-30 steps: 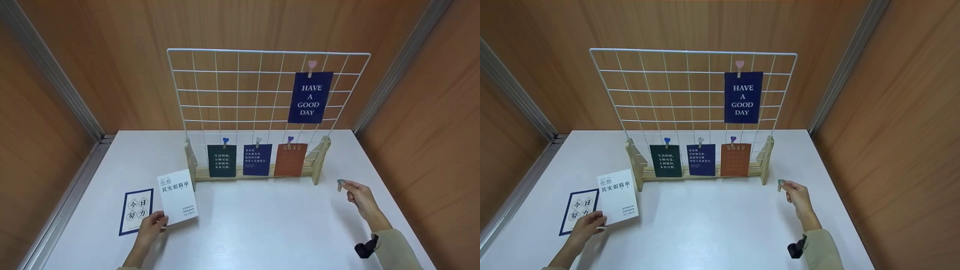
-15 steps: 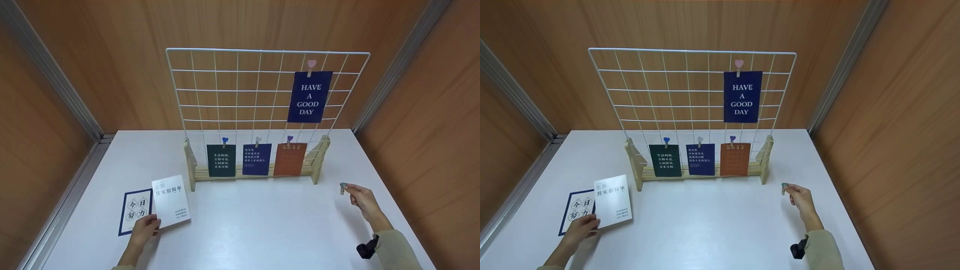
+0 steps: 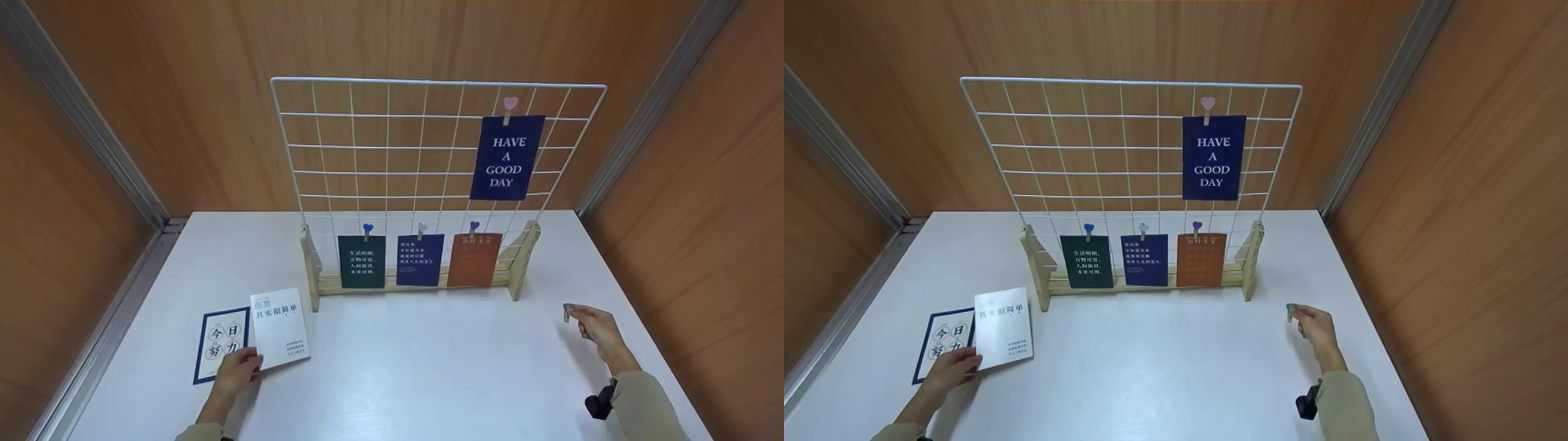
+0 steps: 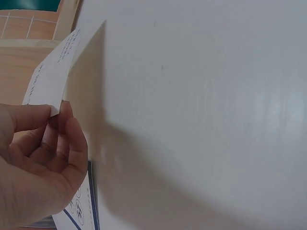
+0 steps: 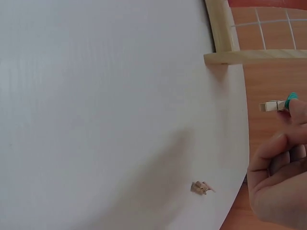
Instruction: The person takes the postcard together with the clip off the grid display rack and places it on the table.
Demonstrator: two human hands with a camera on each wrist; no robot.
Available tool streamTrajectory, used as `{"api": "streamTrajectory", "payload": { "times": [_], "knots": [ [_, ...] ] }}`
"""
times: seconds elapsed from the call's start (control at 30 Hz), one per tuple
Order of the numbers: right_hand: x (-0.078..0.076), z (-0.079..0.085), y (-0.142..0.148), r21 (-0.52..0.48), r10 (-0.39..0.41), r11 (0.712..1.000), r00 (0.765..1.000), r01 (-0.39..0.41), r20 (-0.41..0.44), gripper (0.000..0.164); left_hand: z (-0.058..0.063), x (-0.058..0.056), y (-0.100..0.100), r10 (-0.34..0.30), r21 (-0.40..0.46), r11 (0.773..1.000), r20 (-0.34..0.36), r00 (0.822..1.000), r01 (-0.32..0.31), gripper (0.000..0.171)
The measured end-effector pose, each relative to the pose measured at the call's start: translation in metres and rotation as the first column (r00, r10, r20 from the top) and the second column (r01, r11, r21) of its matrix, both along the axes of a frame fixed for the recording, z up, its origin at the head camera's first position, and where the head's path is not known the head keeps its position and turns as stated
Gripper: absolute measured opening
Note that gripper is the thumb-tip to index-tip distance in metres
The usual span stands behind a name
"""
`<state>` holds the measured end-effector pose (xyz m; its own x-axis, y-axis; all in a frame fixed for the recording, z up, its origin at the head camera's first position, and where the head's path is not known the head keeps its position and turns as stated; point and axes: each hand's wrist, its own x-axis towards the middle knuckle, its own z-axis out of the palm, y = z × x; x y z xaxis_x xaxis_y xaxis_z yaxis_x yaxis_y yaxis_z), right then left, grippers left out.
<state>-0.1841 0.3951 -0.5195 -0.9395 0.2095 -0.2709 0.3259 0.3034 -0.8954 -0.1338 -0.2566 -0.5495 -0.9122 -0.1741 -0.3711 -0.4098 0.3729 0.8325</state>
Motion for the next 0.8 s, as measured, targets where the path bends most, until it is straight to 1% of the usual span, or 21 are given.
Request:
{"api": "streamTrajectory", "payload": {
  "times": [0.1, 0.37, 0.63, 0.8],
  "knots": [
    [-0.003, -0.006, 0.004, 0.019, -0.01, 1.0, 1.0, 0.01, 0.013, 0.044, -0.001, 0.0, 0.001, -0.008, 0.002, 1.0, -0.016, 1.0, 0.008, 0.032],
    [-0.008, -0.02, 0.011, 0.05, -0.028, 0.998, 0.999, 0.028, 0.016, 0.043, -0.006, -0.002, -0.001, -0.011, 0.004, 1.0, -0.016, 1.0, 0.011, 0.032],
    [-0.009, -0.033, 0.018, 0.065, -0.039, 0.997, 0.999, 0.038, 0.018, 0.041, -0.006, -0.004, -0.001, -0.012, -0.001, 1.0, 0.009, 1.0, 0.012, 0.033],
    [-0.008, -0.04, 0.021, 0.076, -0.044, 0.996, 0.998, 0.04, 0.047, 0.033, -0.005, -0.007, -0.001, -0.019, -0.02, 1.0, 0.029, 0.999, 0.02, 0.034]
  ]
}}
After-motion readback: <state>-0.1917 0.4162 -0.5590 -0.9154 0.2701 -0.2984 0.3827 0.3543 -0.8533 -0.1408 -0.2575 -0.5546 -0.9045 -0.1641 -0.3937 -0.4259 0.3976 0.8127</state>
